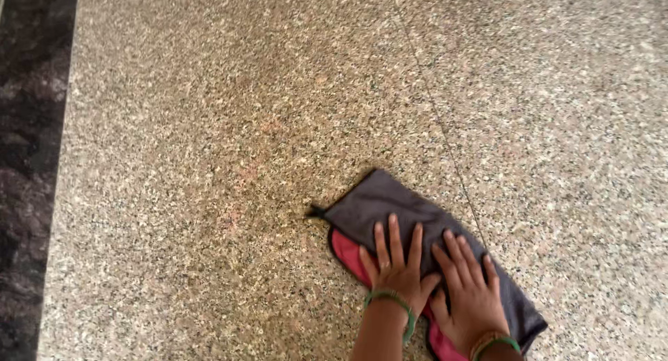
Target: The person wipes a speckled tiled floor using a pink and black cloth. They dip the cloth into a blue bucket of water, wring it out, and continue wiping the floor surface and the baseboard area along the wall.
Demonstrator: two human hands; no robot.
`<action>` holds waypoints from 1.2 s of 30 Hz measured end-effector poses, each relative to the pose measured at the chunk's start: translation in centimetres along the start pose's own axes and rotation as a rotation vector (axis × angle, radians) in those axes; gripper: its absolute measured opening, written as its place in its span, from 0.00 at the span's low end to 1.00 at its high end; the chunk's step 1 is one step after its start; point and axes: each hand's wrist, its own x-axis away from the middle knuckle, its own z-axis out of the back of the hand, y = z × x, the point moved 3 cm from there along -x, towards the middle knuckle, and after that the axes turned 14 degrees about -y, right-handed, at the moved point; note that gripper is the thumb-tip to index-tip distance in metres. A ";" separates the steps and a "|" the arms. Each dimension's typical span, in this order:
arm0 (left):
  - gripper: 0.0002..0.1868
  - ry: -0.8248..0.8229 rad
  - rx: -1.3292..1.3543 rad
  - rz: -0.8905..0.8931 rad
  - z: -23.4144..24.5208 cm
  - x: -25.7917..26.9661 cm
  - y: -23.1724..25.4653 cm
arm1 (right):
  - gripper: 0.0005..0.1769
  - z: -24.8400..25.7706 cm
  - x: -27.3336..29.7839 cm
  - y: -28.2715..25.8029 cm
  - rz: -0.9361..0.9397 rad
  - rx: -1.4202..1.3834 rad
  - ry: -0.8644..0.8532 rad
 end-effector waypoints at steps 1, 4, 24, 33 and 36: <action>0.54 0.028 -0.001 -0.007 0.5 -1.5 0.1 | 0.43 0.3 -1.0 0.1 -0.014 -0.004 0.005; 0.53 0.167 -0.025 -0.054 2.3 -6.0 0.6 | 0.40 0.9 -4.4 1.1 -0.084 -0.004 0.028; 0.40 0.510 -0.079 -0.143 13.6 -15.4 -2.0 | 0.36 2.1 -19.2 1.0 -0.105 0.015 0.141; 0.45 0.543 -0.033 -0.066 17.4 -4.6 -19.4 | 0.38 -2.4 -19.3 -16.1 0.085 0.055 0.153; 0.45 0.637 0.008 -0.010 17.3 0.9 -25.7 | 0.39 -3.6 -18.6 -23.3 0.172 0.064 0.104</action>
